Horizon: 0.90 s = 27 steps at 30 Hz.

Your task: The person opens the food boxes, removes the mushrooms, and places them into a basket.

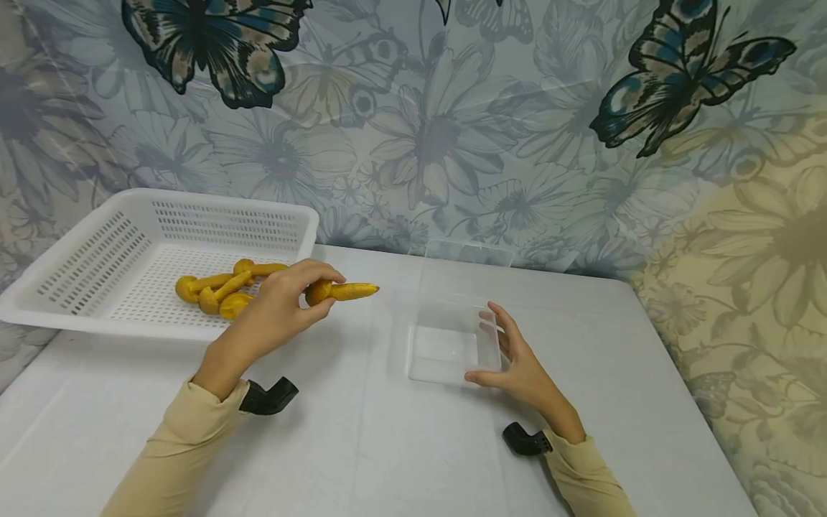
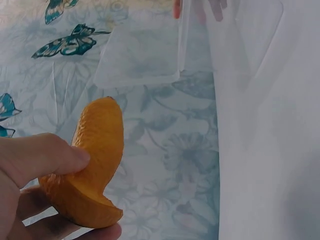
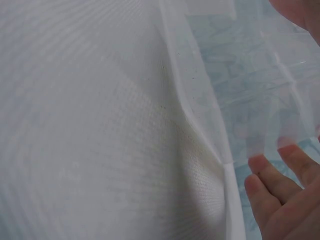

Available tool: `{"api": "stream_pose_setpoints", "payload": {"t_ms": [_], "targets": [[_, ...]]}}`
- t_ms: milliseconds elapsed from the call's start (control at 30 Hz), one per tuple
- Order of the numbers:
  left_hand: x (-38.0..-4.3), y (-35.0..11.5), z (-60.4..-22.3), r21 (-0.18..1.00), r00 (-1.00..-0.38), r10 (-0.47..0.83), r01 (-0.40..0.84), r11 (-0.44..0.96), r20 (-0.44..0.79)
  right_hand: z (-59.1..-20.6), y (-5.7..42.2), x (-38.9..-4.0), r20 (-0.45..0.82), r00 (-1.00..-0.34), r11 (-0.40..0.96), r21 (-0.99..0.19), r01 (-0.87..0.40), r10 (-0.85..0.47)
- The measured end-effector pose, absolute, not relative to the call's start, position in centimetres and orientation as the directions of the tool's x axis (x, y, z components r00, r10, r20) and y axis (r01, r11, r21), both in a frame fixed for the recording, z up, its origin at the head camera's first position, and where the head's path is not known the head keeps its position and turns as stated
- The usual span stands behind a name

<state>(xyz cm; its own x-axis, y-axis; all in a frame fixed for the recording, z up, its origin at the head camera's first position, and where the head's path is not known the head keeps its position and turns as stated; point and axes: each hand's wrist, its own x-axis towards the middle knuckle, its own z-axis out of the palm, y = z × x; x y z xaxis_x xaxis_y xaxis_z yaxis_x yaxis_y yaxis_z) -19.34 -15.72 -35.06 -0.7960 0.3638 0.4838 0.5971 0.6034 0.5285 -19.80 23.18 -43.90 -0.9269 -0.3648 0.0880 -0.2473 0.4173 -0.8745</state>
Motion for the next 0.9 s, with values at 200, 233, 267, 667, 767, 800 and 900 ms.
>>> {"api": "stream_pose_setpoints", "payload": {"t_ms": [200,233,267,667,767,800,900], "targets": [[-19.3,-17.0,-34.9,0.503,-0.816,0.303,0.551,0.666,0.493,-43.9,23.1,-19.9,0.097,-0.922,0.393,-0.884,-0.253,-0.375],[-19.3,-17.2,-34.8,0.509,-0.824,0.29,0.537,0.673,0.486,-43.9,23.2,-19.9,0.099,-0.921,0.39,-0.885,-0.254,-0.377],[-19.3,-17.4,-34.7,0.514,-0.833,0.278,0.522,0.681,0.479,-43.9,23.2,-19.9,0.099,-0.921,0.388,-0.886,-0.254,-0.378],[-19.0,-20.6,-33.9,0.55,-0.929,0.191,0.344,0.761,0.317,-44.1,23.4,-19.9,0.092,-0.925,0.415,-0.874,-0.253,-0.369],[-19.1,-21.2,-33.9,0.549,-0.946,0.193,0.309,0.777,0.26,-44.1,23.4,-19.9,0.091,-0.927,0.427,-0.868,-0.253,-0.365],[-19.1,-21.4,-34.0,0.548,-0.951,0.19,0.297,0.782,0.244,-44.1,23.4,-19.9,0.089,-0.927,0.429,-0.868,-0.251,-0.364],[-19.2,-21.9,-34.0,0.545,-0.967,0.176,0.249,0.801,0.185,-44.1,23.4,-19.9,0.086,-0.927,0.431,-0.867,-0.25,-0.364]]}}
